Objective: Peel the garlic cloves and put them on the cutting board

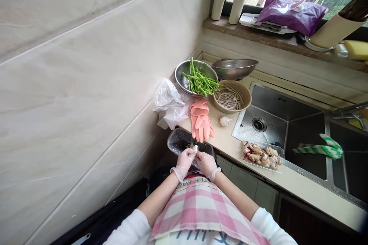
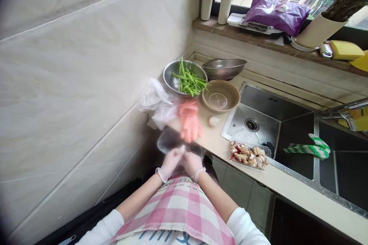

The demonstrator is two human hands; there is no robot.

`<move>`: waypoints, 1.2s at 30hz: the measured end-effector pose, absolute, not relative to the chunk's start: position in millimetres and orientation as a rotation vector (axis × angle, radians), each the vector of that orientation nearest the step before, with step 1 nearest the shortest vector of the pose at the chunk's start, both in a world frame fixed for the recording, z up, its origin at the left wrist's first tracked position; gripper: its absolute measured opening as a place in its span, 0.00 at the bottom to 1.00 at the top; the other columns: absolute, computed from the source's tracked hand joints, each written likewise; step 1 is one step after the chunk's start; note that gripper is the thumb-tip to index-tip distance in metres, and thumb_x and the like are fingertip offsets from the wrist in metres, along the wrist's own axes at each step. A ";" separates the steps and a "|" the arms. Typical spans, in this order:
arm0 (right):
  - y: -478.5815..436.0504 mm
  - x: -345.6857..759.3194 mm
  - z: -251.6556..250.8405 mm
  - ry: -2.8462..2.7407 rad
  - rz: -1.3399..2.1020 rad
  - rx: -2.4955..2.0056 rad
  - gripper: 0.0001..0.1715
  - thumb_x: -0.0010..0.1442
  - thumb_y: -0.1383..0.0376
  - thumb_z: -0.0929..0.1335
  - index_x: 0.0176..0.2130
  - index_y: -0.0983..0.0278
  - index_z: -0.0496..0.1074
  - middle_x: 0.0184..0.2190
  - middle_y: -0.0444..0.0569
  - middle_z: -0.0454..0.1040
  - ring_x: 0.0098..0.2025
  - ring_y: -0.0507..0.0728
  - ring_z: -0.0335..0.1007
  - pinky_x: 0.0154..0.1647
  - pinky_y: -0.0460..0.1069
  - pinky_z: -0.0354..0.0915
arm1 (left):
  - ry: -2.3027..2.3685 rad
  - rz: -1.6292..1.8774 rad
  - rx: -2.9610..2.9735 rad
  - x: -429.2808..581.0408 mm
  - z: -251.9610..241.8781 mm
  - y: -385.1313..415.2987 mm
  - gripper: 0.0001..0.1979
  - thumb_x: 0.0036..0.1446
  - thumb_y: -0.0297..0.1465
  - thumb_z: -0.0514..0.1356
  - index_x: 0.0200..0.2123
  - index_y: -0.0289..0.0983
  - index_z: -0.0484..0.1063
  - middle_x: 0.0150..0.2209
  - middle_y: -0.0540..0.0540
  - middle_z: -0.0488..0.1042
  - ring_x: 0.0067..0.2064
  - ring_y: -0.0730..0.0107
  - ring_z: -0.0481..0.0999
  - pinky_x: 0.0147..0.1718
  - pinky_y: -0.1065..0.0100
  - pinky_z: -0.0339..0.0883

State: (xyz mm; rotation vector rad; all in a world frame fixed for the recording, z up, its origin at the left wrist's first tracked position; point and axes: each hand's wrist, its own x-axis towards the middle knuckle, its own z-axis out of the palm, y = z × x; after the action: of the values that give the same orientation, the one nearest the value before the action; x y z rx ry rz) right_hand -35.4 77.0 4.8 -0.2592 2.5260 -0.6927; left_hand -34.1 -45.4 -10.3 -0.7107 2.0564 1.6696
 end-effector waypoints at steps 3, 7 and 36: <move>77.7 -35.5 0.1 2.521 -0.704 -0.243 0.14 0.62 0.65 0.60 0.36 0.61 0.74 0.34 0.49 0.78 0.35 0.54 0.72 0.32 0.46 0.55 | 2.066 1.621 -0.715 -34.6 -13.6 -46.0 0.06 0.50 0.33 0.62 0.28 0.36 0.74 0.23 0.49 0.73 0.20 0.72 0.66 0.20 0.70 0.58; 75.2 -35.0 -5.5 2.508 -0.722 -0.204 0.14 0.61 0.66 0.60 0.36 0.62 0.74 0.34 0.51 0.78 0.34 0.55 0.72 0.33 0.47 0.55 | 2.081 1.631 -0.713 -35.4 -15.8 -46.0 0.08 0.50 0.32 0.61 0.33 0.35 0.77 0.31 0.44 0.78 0.31 0.64 0.74 0.30 0.68 0.64; 80.6 -31.8 -32.1 2.232 -1.567 0.350 0.12 0.54 0.56 0.62 0.26 0.61 0.65 0.22 0.44 0.70 0.26 0.52 0.64 0.29 0.47 0.59 | 1.522 2.164 -0.795 -35.2 -8.0 -46.4 0.11 0.38 0.28 0.69 0.26 0.35 0.71 0.24 0.52 0.71 0.27 0.74 0.68 0.31 0.71 0.63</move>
State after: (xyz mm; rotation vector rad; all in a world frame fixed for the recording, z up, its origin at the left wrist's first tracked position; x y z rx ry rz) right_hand -31.8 80.6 -32.1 0.3503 2.2317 -1.5674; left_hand -35.2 -46.4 -8.0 -0.7948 1.5215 2.1636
